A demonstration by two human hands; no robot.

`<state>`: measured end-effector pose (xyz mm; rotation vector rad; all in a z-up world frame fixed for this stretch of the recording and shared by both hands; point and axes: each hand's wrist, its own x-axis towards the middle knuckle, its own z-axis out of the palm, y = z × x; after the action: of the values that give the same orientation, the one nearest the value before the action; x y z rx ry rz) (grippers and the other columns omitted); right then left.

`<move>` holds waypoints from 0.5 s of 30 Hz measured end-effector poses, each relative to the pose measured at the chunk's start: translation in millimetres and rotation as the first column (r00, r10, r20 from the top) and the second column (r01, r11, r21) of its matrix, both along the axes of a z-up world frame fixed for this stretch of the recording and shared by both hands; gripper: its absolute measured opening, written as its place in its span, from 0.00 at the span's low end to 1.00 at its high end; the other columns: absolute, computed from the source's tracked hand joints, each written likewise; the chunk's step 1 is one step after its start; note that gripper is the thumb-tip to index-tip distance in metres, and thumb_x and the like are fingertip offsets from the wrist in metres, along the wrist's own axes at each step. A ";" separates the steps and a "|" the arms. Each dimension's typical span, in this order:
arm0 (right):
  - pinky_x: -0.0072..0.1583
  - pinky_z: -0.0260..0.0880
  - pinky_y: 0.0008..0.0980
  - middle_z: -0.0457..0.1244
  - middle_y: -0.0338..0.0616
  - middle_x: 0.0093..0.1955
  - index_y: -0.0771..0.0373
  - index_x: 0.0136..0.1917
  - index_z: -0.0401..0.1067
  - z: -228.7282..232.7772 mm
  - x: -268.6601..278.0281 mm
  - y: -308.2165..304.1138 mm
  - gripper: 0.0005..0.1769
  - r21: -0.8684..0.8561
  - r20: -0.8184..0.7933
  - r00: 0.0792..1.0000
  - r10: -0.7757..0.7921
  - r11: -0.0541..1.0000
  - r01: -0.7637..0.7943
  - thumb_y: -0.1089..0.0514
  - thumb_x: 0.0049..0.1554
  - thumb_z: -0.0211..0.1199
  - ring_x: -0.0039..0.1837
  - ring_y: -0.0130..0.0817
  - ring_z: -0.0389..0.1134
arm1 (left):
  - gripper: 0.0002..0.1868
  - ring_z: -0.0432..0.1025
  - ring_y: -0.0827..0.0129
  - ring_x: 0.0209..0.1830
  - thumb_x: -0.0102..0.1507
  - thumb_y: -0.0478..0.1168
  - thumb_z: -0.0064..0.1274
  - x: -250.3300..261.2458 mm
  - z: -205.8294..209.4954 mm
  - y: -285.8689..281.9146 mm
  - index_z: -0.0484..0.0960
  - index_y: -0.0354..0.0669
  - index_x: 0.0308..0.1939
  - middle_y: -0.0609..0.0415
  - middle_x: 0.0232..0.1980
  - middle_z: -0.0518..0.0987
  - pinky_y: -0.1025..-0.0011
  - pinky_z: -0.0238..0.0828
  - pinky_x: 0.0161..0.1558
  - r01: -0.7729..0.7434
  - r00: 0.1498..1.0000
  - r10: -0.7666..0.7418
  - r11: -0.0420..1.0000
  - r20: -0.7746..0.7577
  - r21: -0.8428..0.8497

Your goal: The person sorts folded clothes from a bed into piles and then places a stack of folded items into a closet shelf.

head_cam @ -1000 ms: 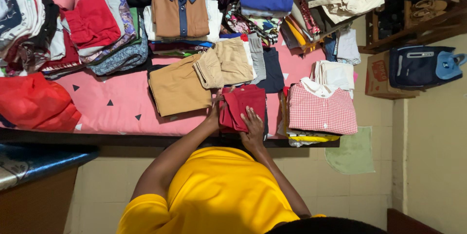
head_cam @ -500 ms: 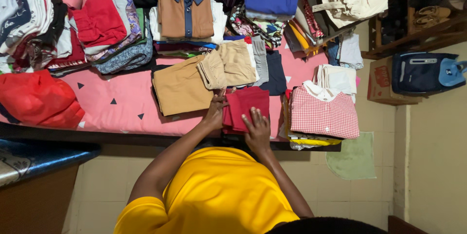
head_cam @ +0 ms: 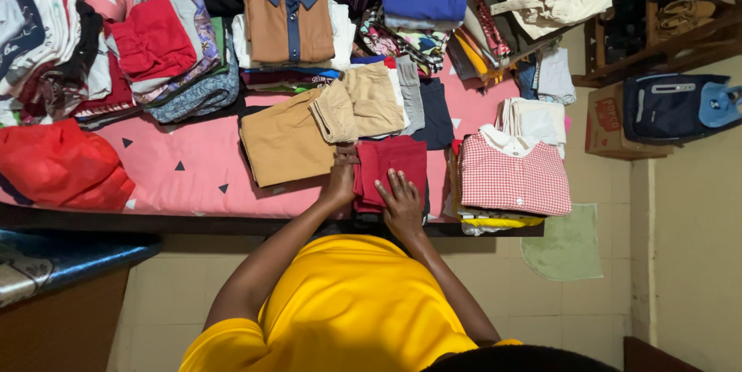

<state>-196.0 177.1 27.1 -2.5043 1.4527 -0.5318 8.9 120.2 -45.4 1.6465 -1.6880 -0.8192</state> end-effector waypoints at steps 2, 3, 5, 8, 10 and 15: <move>0.75 0.49 0.54 0.51 0.53 0.81 0.48 0.74 0.67 1.3 4.0 -2.2 0.38 0.023 0.002 1.000 -0.011 1.000 0.011 0.62 0.49 0.61 0.82 0.52 0.50 | 0.22 0.71 0.48 0.63 0.58 0.38 0.57 2.9 -17.9 1.2 0.78 0.42 0.57 0.40 0.63 0.75 0.62 0.68 0.63 -0.056 0.994 0.058 0.998 -0.088 0.020; 0.75 0.49 0.55 0.51 0.53 0.81 0.48 0.74 0.67 2.1 5.6 -3.2 0.38 0.046 0.003 1.000 -0.018 0.999 0.018 0.61 0.49 0.61 0.82 0.53 0.50 | 0.17 0.74 0.49 0.60 0.61 0.36 0.52 5.4 -24.3 2.2 0.82 0.43 0.54 0.42 0.60 0.80 0.64 0.70 0.61 -0.115 0.977 0.122 0.992 -0.173 0.046; 0.75 0.49 0.55 0.51 0.52 0.81 0.47 0.74 0.67 3.8 6.7 -3.8 0.38 0.041 0.003 1.000 -0.014 0.999 0.013 0.61 0.49 0.62 0.82 0.53 0.50 | 0.16 0.75 0.51 0.59 0.67 0.42 0.47 8.7 -31.1 -0.2 0.80 0.39 0.54 0.41 0.57 0.81 0.64 0.68 0.62 -0.133 0.917 0.194 0.972 -0.349 0.193; 0.75 0.48 0.55 0.51 0.52 0.81 0.46 0.74 0.67 4.3 9.4 -4.1 0.37 0.039 -0.012 1.000 -0.006 0.999 0.007 0.57 0.50 0.62 0.82 0.53 0.49 | 0.24 0.74 0.54 0.59 0.73 0.52 0.37 13.3 -24.2 -1.9 0.78 0.36 0.57 0.39 0.56 0.82 0.64 0.65 0.63 -0.080 0.833 0.298 0.898 -0.466 0.432; 0.75 0.48 0.55 0.51 0.51 0.82 0.46 0.74 0.67 3.8 10.4 -4.4 0.36 0.041 -0.027 1.000 -0.005 0.999 0.006 0.55 0.51 0.63 0.82 0.52 0.49 | 0.30 0.73 0.55 0.61 0.73 0.56 0.32 14.2 -8.2 -1.5 0.80 0.36 0.59 0.39 0.58 0.82 0.65 0.63 0.64 -0.040 0.849 0.305 0.852 -0.432 0.523; 0.75 0.45 0.58 0.48 0.52 0.83 0.48 0.76 0.65 1.9 9.9 -3.0 0.41 0.020 -0.007 1.000 0.009 1.000 -0.009 0.32 0.55 0.64 0.84 0.53 0.45 | 0.38 0.69 0.64 0.68 0.70 0.66 0.37 13.7 59.0 1.4 0.74 0.37 0.66 0.47 0.65 0.78 0.68 0.59 0.67 0.103 0.817 0.239 0.835 -0.525 0.540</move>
<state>-186.1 174.1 29.0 -2.4989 1.4420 -0.5050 22.6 121.6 13.5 1.5549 -0.9911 -1.6907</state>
